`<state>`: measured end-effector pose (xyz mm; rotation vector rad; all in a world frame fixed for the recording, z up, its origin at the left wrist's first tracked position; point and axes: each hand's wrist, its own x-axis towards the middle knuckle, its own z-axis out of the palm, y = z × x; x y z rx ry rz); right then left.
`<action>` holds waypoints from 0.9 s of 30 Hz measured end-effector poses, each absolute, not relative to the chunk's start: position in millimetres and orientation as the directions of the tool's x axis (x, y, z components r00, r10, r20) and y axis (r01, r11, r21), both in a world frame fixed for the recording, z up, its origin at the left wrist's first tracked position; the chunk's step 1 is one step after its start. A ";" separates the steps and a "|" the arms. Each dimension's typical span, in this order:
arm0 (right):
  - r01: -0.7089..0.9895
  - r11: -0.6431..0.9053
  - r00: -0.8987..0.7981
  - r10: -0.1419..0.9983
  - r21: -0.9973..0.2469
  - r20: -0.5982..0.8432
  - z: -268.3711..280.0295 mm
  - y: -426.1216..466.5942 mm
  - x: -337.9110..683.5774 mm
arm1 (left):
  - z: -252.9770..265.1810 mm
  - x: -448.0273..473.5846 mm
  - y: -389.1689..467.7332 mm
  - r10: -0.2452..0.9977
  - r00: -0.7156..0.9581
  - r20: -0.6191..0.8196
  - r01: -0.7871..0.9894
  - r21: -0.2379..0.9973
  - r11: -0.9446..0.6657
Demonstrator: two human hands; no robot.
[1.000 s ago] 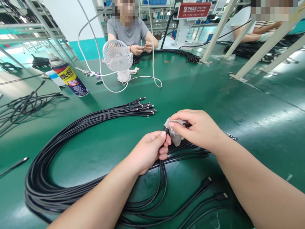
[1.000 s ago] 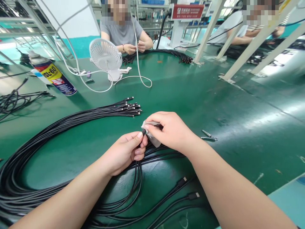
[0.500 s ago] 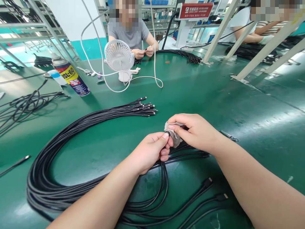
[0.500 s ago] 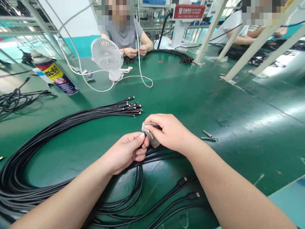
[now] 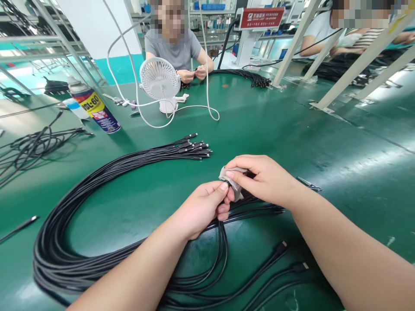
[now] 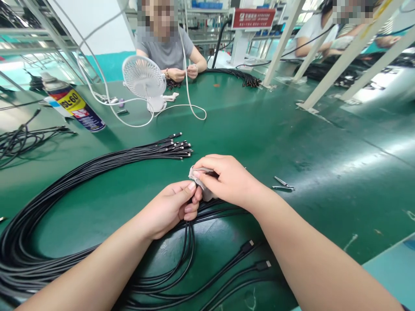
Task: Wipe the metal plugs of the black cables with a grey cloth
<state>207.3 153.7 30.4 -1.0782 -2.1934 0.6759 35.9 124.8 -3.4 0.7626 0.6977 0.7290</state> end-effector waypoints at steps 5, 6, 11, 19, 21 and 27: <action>0.530 0.409 -0.498 0.859 -0.743 0.118 36.1 152.6 210.5 | -4.8 37.2 123.3 0.771 0.567 -0.289 -0.308 0.794 0.524; 0.531 0.395 -0.495 0.863 -0.750 0.103 36.2 152.5 210.9 | -5.0 36.9 123.4 0.772 0.563 -0.294 -0.308 0.792 0.526; 0.532 0.421 -0.402 0.889 -0.735 0.219 33.0 155.3 212.5 | -4.9 34.8 124.9 0.783 0.556 -0.279 -0.316 0.800 0.510; 0.546 0.445 -0.249 0.895 -0.710 0.370 30.7 151.3 211.5 | -6.7 34.7 124.8 0.774 0.575 -0.264 -0.287 0.822 0.493; 0.528 0.511 -0.352 0.859 -0.679 0.372 28.7 150.4 208.3 | -7.2 34.8 124.6 0.784 0.565 -0.258 -0.297 0.823 0.485; 0.524 0.611 -0.494 0.786 -0.593 0.373 25.2 154.3 205.6 | -5.2 34.9 124.1 0.796 0.541 -0.272 -0.329 0.802 0.498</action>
